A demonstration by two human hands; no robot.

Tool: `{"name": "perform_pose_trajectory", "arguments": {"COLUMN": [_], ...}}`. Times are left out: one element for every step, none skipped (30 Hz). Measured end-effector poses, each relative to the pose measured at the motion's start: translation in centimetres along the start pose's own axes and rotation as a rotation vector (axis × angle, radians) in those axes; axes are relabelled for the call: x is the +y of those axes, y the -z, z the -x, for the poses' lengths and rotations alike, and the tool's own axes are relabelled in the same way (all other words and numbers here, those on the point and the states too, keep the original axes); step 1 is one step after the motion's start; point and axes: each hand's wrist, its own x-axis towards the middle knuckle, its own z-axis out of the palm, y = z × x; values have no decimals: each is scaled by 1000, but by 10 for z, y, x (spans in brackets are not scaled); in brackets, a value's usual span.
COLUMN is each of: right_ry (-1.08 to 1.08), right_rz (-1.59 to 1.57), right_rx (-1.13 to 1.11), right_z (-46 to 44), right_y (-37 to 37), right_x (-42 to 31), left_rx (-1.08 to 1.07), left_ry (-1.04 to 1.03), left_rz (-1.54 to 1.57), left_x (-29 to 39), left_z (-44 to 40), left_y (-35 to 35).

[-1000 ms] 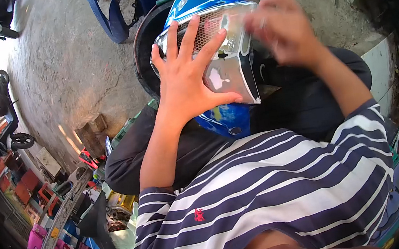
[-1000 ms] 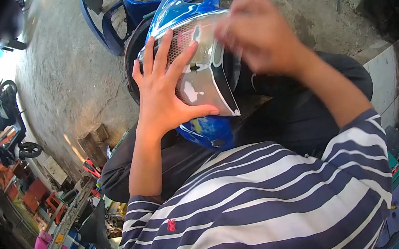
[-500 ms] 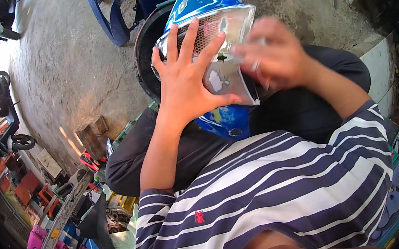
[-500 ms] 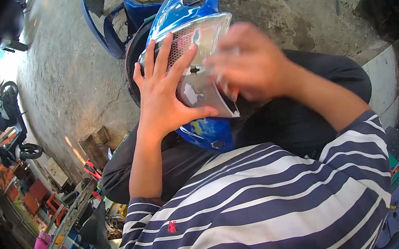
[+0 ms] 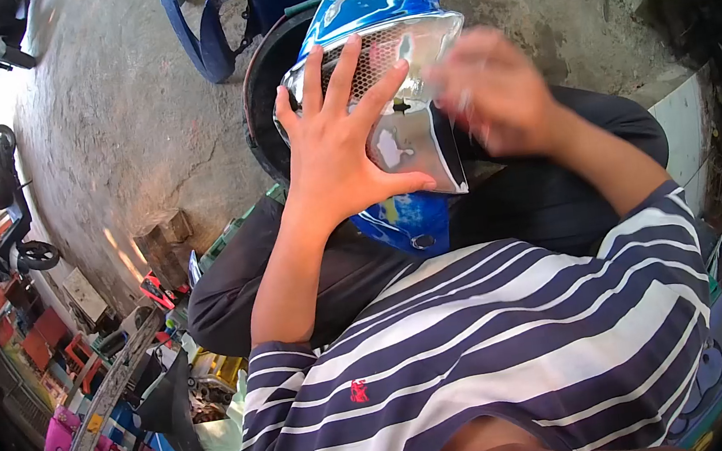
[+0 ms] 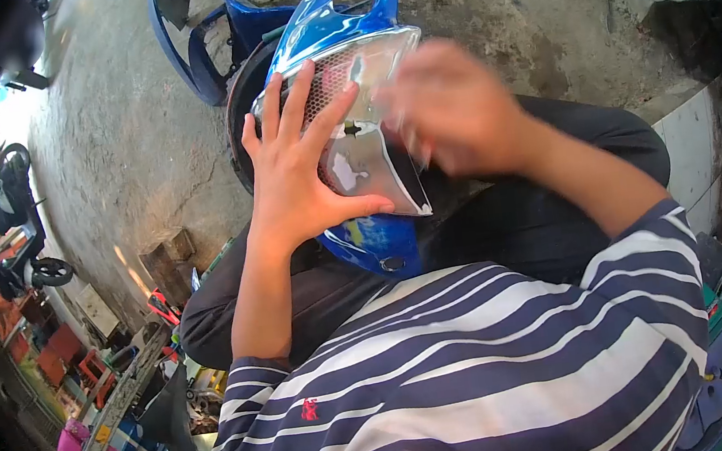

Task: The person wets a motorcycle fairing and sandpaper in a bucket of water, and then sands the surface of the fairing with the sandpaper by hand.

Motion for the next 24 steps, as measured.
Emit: {"name": "perform_pose_trajectory", "arguments": {"right_ry": [66, 82, 94, -11, -109, -68, -22, 28, 75, 124, 101, 72, 48, -27, -9, 47, 107, 123, 166, 139, 111, -40, -42, -26], "right_rz": [-48, -71, -95, -49, 1, 91, 1, -86, -176, -224, -162, -102, -41, 21, 63, -23, -108, -198, -193, -180, -167, -46, -72, -81], "right_rx": [-96, -100, -106, -59, -13, -29, -63, -95, -125, -132, -96, -62, -30, -4, -23, -63, -102, -171, -194, -163, -133, -37, -33, -34], "right_z": [-3, -2, 1, 2, 1, -3, -1, 2, 0, -3, -3, -2, 0, 2, 3, 4, 5, 5, 1, -1, -1, 0, -6, -4], "right_y": [1, 1, 1, 2, 5, 13, 12, 9, 7, 5, 5, 6, 8, 12, 13, 11, 8, 4, 4, 8, 11, 9, 18, 14], "right_x": [-18, -13, -4, 11, 30, 40, 30, 10, -10, -22, -14, 3, 23, 41, 43, 33, 15, -6, -11, 0, 18, 30, 46, 37], "left_rx": [-13, -3, 2, 8, 5, 5, 9, 5, -3, -19, -7, 0, 12, 9, 9, 13, 11, 4, -11, -7, -2, 10, 10, 13], "left_ry": [7, -1, -9, -13, -13, -13, -13, -6, 3, 11, 2, -5, -11, -12, -10, -10, -6, 1, 6, -3, -10, -16, -19, -20], "left_rz": [4, -1, -4, -5, -5, -3, -1, 1, 1, 1, -1, 1, 1, -2, -3, -5, -6, -7, -8, -14, -19, -25, -25, -23], "left_x": [1, 0, -2, -2, -3, -3, -3, -2, -2, -2, -3, -3, -3, -4, -4, -3, -2, -1, 0, -1, -1, -1, -2, -2], "left_z": [1, 0, 1, 2, 3, 3, 3, 1, 1, 1, 1, 2, 3, 3, 4, 3, 1, 1, 1, 3, 3, 3, 3, 5], "left_y": [1, 0, -1, -3, -3, -3, -3, -2, -1, 0, -1, -2, -4, -4, -4, -4, -3, -2, -2, -2, -3, -4, -4, -4]}}
